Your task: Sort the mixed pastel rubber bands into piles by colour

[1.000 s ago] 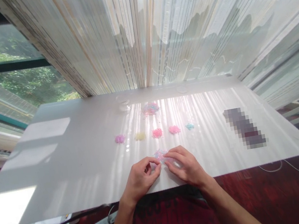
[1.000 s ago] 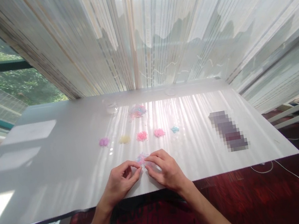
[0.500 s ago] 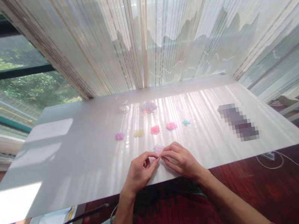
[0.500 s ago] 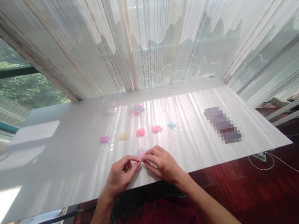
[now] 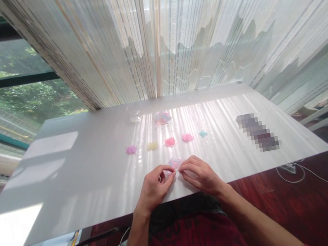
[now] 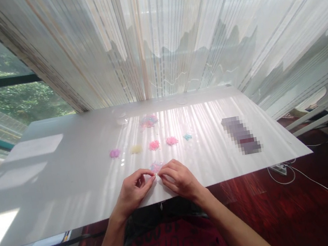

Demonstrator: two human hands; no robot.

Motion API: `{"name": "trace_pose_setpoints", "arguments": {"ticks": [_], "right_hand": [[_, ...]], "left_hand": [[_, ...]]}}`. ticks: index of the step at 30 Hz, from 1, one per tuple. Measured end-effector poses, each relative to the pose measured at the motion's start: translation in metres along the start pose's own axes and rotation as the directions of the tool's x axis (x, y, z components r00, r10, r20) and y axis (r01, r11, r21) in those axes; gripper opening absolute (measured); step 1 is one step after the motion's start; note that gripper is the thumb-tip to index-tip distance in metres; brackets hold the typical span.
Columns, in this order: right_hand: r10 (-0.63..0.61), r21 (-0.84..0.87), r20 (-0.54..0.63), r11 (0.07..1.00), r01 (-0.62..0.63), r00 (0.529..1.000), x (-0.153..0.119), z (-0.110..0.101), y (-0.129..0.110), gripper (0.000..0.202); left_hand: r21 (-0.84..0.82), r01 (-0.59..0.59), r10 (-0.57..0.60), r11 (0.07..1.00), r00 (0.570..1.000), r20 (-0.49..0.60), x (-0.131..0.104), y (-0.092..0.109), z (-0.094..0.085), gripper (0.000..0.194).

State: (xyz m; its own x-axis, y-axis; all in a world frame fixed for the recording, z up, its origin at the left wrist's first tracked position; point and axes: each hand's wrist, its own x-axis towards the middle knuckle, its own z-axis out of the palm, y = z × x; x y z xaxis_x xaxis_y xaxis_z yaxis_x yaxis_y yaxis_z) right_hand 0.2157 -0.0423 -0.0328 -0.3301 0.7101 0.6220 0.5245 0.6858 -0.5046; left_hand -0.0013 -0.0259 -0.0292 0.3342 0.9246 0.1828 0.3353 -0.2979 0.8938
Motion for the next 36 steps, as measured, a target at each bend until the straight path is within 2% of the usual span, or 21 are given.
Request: {"name": "trace_pose_setpoints", "arguments": {"ticks": [8,11,14,17,21,26,36], "right_hand": [[0.023,-0.036,-0.041,0.999,-0.024,0.999,-0.001,0.000,-0.002,0.006],[0.041,-0.045,-0.036,0.998,-0.043,0.998,0.002,-0.013,0.005,0.007],[0.145,-0.083,-0.096,0.985,-0.153,0.985,0.007,-0.041,0.030,0.008],[0.269,-0.121,-0.176,0.949,-0.292,0.947,0.014,-0.071,0.068,0.012],[0.370,-0.139,-0.171,0.908,-0.395,0.913,0.020,-0.095,0.110,0.028],[0.422,-0.148,-0.130,0.886,-0.439,0.897,0.019,-0.099,0.128,0.033],[0.397,-0.142,-0.119,0.900,-0.412,0.910,0.019,-0.092,0.132,0.026]], "left_hand": [[-0.026,-0.029,0.029,0.999,1.000,-0.010,0.002,0.003,-0.001,0.013],[-0.022,-0.028,0.028,0.999,0.999,-0.026,0.002,0.002,0.000,0.015],[-0.005,-0.028,0.027,1.000,0.999,-0.041,0.001,0.001,0.000,0.016],[0.014,-0.035,0.035,0.999,0.999,-0.037,-0.001,0.001,0.000,0.015],[0.032,-0.043,0.044,0.999,0.999,-0.033,-0.002,0.002,-0.001,0.014],[0.047,-0.052,0.054,0.998,0.997,-0.054,-0.002,0.000,0.000,0.014],[0.122,-0.066,0.070,0.990,0.997,-0.030,-0.004,0.002,0.001,0.012]]}}
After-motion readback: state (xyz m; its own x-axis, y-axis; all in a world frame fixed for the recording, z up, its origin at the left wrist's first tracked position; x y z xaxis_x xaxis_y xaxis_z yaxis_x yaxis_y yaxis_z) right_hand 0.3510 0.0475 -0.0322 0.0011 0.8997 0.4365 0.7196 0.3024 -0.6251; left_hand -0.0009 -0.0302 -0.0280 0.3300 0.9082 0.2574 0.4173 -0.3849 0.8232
